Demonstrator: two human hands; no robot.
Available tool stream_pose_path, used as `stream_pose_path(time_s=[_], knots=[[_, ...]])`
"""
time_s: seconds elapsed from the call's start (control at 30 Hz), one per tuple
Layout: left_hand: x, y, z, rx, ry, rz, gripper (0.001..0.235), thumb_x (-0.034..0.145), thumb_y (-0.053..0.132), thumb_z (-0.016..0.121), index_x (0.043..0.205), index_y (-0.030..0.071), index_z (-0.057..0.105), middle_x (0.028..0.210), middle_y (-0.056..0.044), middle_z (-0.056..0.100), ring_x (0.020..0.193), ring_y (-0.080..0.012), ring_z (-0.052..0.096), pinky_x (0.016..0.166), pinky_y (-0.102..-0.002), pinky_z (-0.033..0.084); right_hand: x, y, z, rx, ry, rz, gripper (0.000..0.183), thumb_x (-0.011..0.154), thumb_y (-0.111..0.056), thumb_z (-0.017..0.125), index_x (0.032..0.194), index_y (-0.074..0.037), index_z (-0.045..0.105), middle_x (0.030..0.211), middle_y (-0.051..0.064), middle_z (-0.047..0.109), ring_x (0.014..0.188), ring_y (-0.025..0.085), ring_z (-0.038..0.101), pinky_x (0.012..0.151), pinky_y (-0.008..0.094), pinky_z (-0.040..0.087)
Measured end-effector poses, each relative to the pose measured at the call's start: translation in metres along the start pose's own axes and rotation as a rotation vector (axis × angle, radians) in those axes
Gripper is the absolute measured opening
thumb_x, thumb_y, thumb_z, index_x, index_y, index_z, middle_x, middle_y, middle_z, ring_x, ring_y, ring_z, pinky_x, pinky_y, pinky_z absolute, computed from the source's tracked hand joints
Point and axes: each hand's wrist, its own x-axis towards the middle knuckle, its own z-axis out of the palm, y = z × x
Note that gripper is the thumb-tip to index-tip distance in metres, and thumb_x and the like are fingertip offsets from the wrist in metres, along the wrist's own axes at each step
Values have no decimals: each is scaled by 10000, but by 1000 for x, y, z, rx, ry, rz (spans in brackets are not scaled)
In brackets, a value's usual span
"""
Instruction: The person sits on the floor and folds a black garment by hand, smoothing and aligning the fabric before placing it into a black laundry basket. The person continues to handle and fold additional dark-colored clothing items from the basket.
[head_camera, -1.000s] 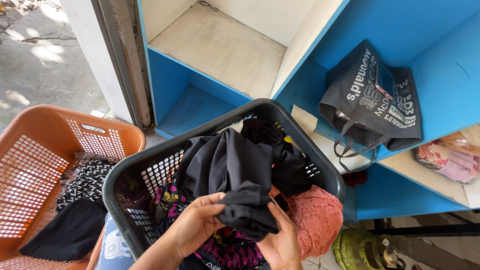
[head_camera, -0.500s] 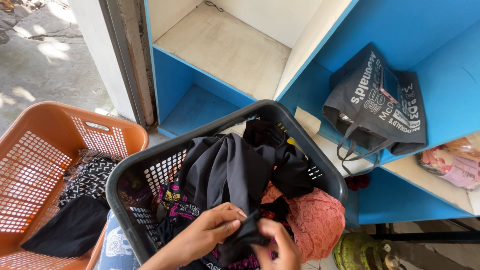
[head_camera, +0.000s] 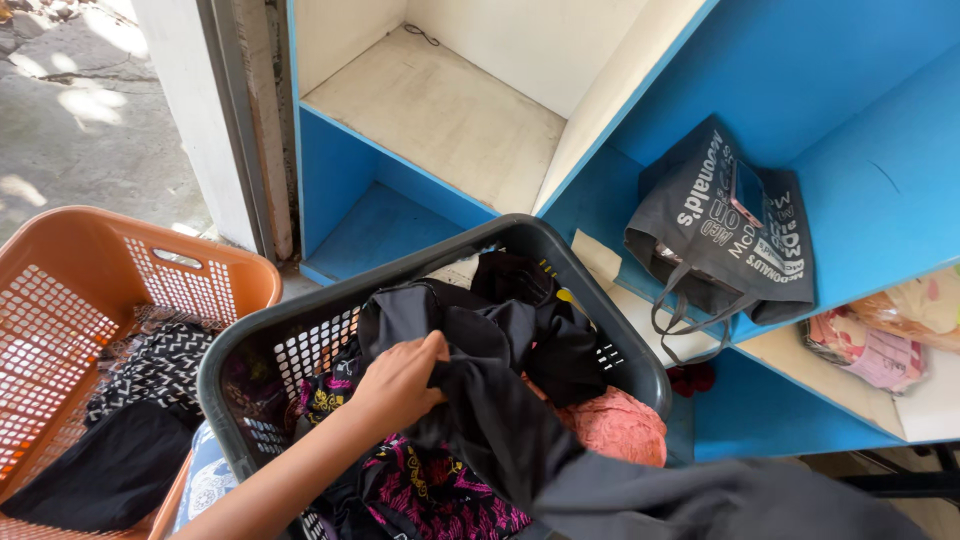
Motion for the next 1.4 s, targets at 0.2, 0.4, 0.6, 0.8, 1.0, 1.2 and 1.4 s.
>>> stream_pose_path(time_s=[0.2,0.4,0.6,0.8,1.0,1.2,1.4], knots=[[7,69,-48,-586,-72,69,510,687,113,926,1028,38,554,942,-172,653,927,-291,657,800,-329,532,-20,-40,15,-282,-203,-462,781,754,-280,787,1370,87,478,1416,328,515,1356,457,474,1127,493,348],[0,100,-100,-963,-184,216,968,692,161,934,1493,92,394,1464,-198,507,1414,-264,429,1020,-358,399,-17,-42,41,-87,-110,-5,373,917,-170,720,1235,3,631,1129,133,716,1082,231,676,1002,356,509],[-26,87,-65,-251,119,161,1000,565,241,983,1392,37,459,1369,-184,556,1333,-367,478,1064,-474,402,18,-75,19,626,74,180,330,1006,-99,645,1300,46,601,1230,114,679,1093,188,656,1004,319,518],[-11,47,-74,-435,-17,-8,455,661,102,789,1108,57,716,967,-70,802,899,-216,797,805,-342,635,56,-62,-17,606,91,-89,189,1078,48,625,1257,94,583,1264,181,659,1141,234,638,1134,360,515],[-14,37,-139,-242,-49,-251,315,810,299,845,997,70,737,834,-82,800,789,-203,784,730,-343,601,71,-18,-41,640,137,52,202,1029,55,616,1231,45,608,1235,167,688,1146,243,683,1089,375,561],[-17,2,-135,-301,245,-169,265,848,183,764,999,10,632,877,-79,769,827,-139,749,782,-313,570,70,35,-26,511,64,41,266,937,132,663,1167,10,608,1177,114,676,1091,179,646,1043,307,522],[-21,28,-146,-1533,28,-259,126,957,76,656,1058,53,585,929,-38,706,830,-101,703,747,-245,564,73,8,-1,-9,97,-34,333,913,40,740,1161,-4,523,1293,159,629,1214,212,582,1058,392,438]])
